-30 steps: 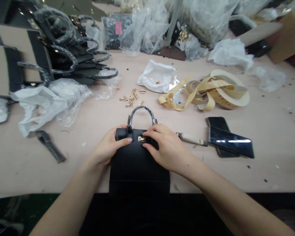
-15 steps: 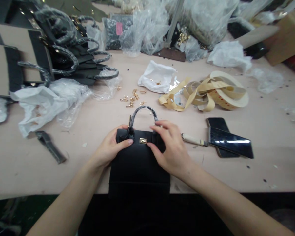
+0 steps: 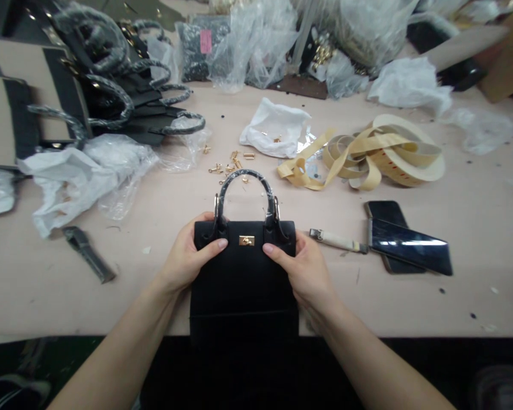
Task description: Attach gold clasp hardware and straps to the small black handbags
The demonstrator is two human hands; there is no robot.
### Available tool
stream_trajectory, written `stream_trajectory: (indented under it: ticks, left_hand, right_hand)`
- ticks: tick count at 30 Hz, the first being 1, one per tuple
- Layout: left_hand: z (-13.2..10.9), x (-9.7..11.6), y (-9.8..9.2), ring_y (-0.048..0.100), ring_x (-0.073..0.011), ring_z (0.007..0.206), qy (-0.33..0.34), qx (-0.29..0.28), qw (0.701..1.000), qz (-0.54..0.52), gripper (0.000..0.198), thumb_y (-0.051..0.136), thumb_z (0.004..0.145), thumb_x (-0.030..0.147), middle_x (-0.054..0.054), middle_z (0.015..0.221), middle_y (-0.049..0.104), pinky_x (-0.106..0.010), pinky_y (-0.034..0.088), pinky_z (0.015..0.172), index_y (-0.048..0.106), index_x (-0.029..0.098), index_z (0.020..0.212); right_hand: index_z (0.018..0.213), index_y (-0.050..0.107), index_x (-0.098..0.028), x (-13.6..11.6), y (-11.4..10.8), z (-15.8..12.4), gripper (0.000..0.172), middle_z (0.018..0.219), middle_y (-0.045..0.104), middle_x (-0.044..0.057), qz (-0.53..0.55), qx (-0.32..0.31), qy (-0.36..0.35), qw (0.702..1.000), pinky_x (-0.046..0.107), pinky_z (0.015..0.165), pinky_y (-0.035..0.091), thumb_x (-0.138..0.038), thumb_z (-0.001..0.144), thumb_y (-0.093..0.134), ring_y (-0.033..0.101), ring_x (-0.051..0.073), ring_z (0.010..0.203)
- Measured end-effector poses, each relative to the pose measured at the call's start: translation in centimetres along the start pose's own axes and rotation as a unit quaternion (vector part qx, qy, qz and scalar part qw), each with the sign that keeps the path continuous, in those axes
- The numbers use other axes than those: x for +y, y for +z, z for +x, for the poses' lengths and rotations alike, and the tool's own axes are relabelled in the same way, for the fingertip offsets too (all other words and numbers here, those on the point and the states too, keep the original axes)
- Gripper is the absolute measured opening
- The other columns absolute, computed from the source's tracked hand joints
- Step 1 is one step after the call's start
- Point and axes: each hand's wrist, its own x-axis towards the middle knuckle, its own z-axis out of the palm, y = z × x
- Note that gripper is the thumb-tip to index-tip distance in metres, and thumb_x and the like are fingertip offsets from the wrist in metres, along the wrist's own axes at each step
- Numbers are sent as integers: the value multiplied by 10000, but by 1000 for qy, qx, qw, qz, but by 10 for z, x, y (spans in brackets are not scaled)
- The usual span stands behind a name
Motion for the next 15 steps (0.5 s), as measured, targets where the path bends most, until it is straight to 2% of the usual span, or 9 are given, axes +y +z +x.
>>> stream_trajectory:
  ticks: [11,15]
  left_hand:
    - [-1,2,2,675,-185,855,-33,-20,998,-45,342,879,794,340,-33,966,744,-277,544,783,731,191,1063]
    - [2,2,3,674,-187,828,-44,-6,998,-40,335,885,778,345,-22,938,741,-277,533,766,720,191,1026]
  right_hand:
    - [1113,746,-222,4,-3,2,392,1171,810,77,-33,-9,-25,999,433,989,594,-399,795,890,753,266,1052]
    - [1211,681,-211,-3,-3,1,417,1249,775,95,-133,-22,-38,990,445,1042,571,-403,866,815,720,269,1158]
